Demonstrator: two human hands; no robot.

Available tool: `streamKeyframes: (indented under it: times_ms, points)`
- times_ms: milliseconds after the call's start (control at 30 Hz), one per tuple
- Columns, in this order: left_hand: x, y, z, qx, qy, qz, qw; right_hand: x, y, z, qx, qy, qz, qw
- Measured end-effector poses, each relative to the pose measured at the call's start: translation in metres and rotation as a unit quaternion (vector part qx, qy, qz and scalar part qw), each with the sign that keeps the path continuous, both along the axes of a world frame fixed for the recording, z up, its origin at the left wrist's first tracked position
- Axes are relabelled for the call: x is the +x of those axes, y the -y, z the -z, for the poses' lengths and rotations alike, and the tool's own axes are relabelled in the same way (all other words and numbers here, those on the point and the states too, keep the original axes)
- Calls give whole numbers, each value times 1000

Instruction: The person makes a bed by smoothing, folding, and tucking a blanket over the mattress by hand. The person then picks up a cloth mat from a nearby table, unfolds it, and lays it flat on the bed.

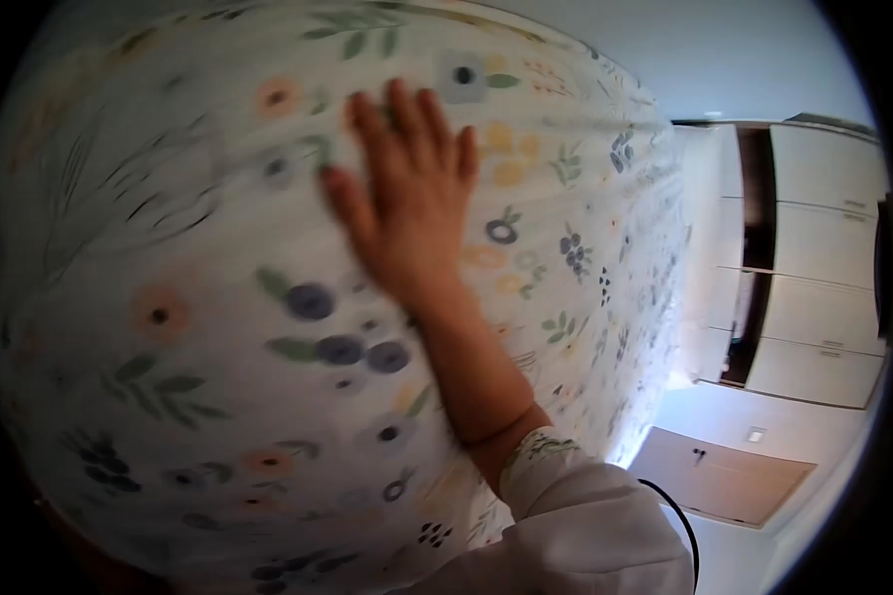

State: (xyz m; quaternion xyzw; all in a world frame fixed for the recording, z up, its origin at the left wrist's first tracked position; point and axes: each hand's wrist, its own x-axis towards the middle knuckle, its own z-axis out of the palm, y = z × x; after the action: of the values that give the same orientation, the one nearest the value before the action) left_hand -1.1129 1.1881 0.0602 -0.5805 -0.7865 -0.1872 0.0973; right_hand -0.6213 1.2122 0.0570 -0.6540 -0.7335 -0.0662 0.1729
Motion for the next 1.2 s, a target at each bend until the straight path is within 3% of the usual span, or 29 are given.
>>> streamKeyframes:
  times_ms: [100, 200, 233, 267, 300, 333, 367, 400, 433, 500, 600, 700, 767, 833, 933, 1033, 1133, 1200]
  points:
    - [-2, -1, -5, -156, -168, -168, 959, 7, 5, -11, -22, -105, -33, 994]
    - [151, 15, -21, -36, 117, -57, 991, 16, 7, -14, -1, -234, -50, 971]
    - [217, 17, -26, -32, 125, 116, 985, 19, 7, -15, 3, -293, -49, 955]
    - [307, 27, -10, 15, 342, 149, 928, 26, 7, -16, 11, -351, -50, 935]
    - [351, 37, 17, 6, 95, 295, 951, 28, 6, -15, 18, -405, -52, 913]
    - [442, 41, 1, -8, 193, 261, 946, 29, 3, -11, 52, -499, -44, 864]
    - [444, 38, 25, -16, -66, 209, 975, 33, -2, -8, 77, -563, -39, 822]
    - [453, 32, 34, -68, -99, 112, 986, 36, -3, -4, 94, -621, -34, 777]
    - [444, 34, 44, -76, -112, 112, 984, 30, -4, -5, 106, -677, -32, 728]
    - [430, 30, 63, -77, -112, 99, 986, 12, -5, -3, 125, -612, -4, 781]
    - [442, 27, 45, -102, -177, 78, 976, 63, -7, -22, 139, -520, -4, 843]
    - [449, 26, 33, -19, -88, 132, 987, 226, -38, -53, 163, -349, -95, 918]
    - [450, 23, 31, -14, -101, 121, 987, 324, -77, -59, 167, -154, -32, 973]
    - [450, 20, 33, -10, -118, 119, 986, 392, -116, -51, 46, -96, -123, 987]
    - [449, 18, 36, -3, -128, 118, 985, 404, -139, -46, -30, -80, -129, 988]
    - [448, 21, 35, -17, -126, 118, 985, 388, -148, -27, -168, -2, -43, 985]
    - [448, 19, 37, -16, -120, 124, 985, 368, -176, -32, -330, 30, 58, 942]
    - [447, 18, 39, -11, -121, 125, 985, 376, -173, -26, -258, 27, 34, 965]
